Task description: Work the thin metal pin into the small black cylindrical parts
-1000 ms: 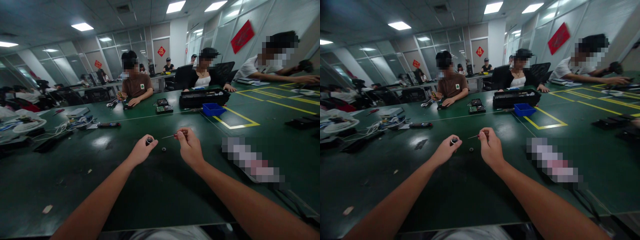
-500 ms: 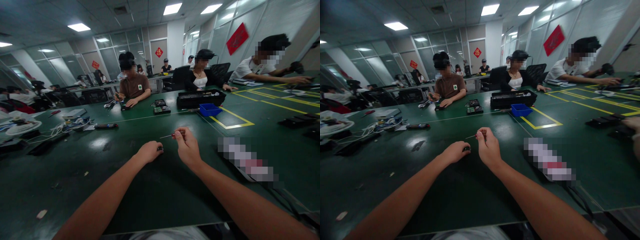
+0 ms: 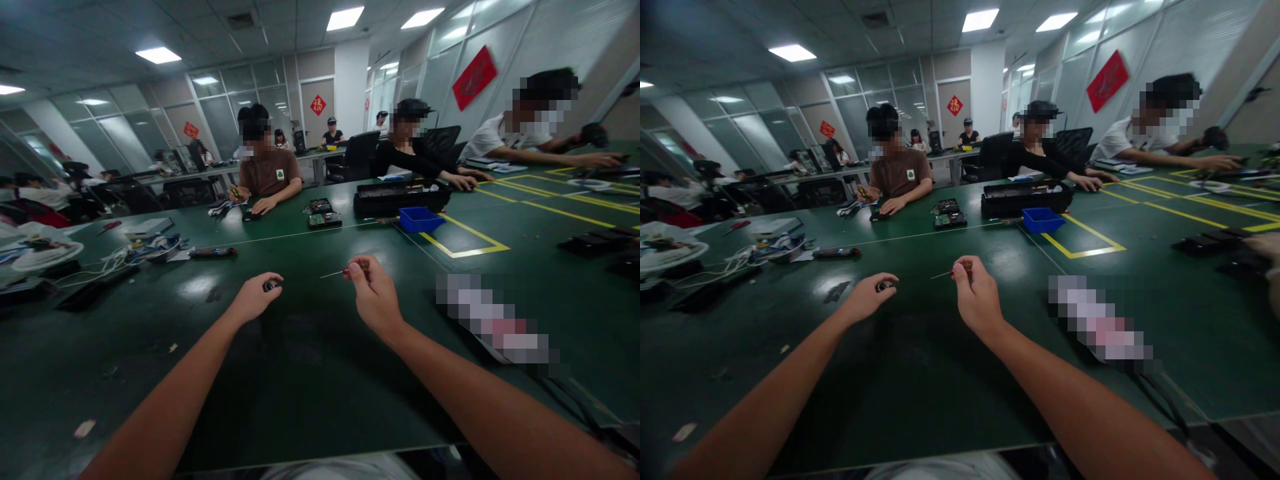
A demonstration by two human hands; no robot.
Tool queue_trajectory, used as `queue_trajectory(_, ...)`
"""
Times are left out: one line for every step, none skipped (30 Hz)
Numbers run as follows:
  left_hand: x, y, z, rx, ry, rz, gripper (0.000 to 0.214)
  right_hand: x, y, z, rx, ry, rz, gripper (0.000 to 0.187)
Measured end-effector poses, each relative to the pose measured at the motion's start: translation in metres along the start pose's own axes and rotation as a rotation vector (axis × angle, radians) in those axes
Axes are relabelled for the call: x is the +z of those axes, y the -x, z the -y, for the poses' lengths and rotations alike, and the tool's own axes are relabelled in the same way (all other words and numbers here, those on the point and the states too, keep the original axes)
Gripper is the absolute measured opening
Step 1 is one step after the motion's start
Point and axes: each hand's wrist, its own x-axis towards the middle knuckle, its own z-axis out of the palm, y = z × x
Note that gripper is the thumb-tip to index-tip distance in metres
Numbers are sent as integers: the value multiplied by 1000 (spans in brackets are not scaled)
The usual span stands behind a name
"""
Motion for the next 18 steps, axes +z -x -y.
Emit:
queue_trajectory(-6, 2, 6, -51, 86, -23, 35, 0, 0, -1, 2, -1, 2, 18)
queue_trajectory(-12, 5, 12, -103, 196, -50, 35, 1, 0, -2, 4, -4, 5, 18)
queue_trajectory(-19, 8, 19, -154, 324, -86, 34, 1, 0, -2, 7, -6, 8, 18)
queue_trajectory(-26, 12, 26, -194, 459, -135, 31, 1, 0, -3, 10, -9, 11, 19)
queue_trajectory(-33, 15, 33, -222, 591, -190, 28, 1, 0, -3, 15, -10, 14, 19)
queue_trajectory(-41, 19, 40, -241, 711, -246, 25, 1, 0, -3, 20, -9, 18, 19)
queue_trajectory(-50, 24, 46, -262, 809, -302, 24, 1, 0, -3, 24, -7, 23, 19)
queue_trajectory(-60, 28, 52, -292, 888, -349, 22, 2, 1, -3, 27, -4, 29, 19)
queue_trajectory(-70, 33, 57, -340, 955, -412, 19, 2, 1, -3, 29, 0, 37, 20)
queue_trajectory(-81, 38, 62, -396, 1012, -470, 14, 2, 1, -3, 29, 1, 46, 20)
queue_trajectory(-92, 43, 68, -430, 1034, -515, 10, 3, 2, -3, 27, 0, 57, 20)
queue_trajectory(-103, 49, 74, -454, 1048, -562, 8, 3, 2, -3, 26, -3, 66, 20)
queue_trajectory(-113, 55, 82, -472, 1058, -615, 9, 4, 3, -3, 25, -7, 72, 20)
queue_trajectory(-124, 61, 90, -501, 1079, -701, 11, 4, 3, -3, 24, -11, 79, 20)
queue_trajectory(-133, 67, 100, -534, 1097, -772, 11, 5, 4, -3, 24, -15, 83, 19)
queue_trajectory(-142, 73, 110, -559, 1103, -830, 11, 6, 4, -4, 24, -18, 84, 19)
queue_trajectory(-149, 80, 121, -588, 1089, -899, 12, 6, 5, -4, 24, -19, 85, 19)
queue_trajectory(-156, 86, 132, -605, 1054, -949, 13, 6, 5, -5, 25, -20, 86, 19)
